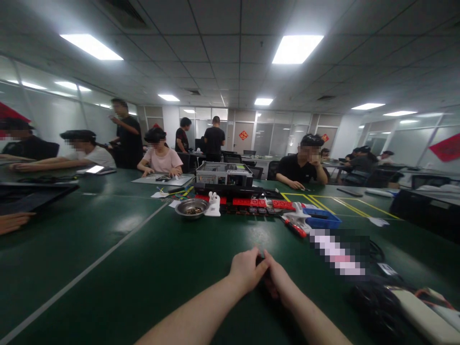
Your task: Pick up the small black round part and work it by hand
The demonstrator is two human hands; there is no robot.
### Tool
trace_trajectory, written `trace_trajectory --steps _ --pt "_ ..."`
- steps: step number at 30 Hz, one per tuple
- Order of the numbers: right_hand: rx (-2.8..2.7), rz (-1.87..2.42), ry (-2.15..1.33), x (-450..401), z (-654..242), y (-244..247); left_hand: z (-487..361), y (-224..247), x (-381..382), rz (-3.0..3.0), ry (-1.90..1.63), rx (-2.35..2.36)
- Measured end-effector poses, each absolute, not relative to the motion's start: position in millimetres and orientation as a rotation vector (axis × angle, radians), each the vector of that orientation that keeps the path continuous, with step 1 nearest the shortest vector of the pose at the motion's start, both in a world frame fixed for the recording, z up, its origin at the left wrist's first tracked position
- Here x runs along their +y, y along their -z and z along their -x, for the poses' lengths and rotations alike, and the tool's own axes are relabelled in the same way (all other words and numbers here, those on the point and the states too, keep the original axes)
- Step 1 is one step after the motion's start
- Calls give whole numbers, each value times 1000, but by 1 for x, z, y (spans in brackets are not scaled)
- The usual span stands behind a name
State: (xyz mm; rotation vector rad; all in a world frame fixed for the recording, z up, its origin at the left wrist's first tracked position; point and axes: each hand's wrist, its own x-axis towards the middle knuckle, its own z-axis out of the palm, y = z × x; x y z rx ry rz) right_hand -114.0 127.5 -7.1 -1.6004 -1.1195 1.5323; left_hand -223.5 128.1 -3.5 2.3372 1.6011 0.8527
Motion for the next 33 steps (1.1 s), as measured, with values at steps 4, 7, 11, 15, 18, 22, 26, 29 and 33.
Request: trace_trajectory --steps 4,7,11,15,18,22,26,29,33 --pt "-1076 1559 -1463 127 118 6 220 4 127 -2375 -735 1681" --pt "-876 1456 -1739 124 117 3 220 1 125 -2489 -771 1677" --pt "-839 1431 -2038 124 110 0 221 -3 125 -2639 -848 1622" --pt "-820 1486 -1912 123 113 2 222 -4 126 -2638 -900 1607" --pt "-808 1460 -1621 122 125 8 223 -3 127 -2580 -939 1601" --pt "-1002 1512 -1250 125 131 16 224 -4 128 -2473 -1035 1577" --pt "-1342 1502 -840 125 126 17 222 0 129 -2333 -1071 1575" --pt "-1558 1449 -512 122 123 12 217 6 130 -2098 -1123 1593" --pt "-1814 1509 -120 120 119 1 208 11 135 -1569 -1212 1431"
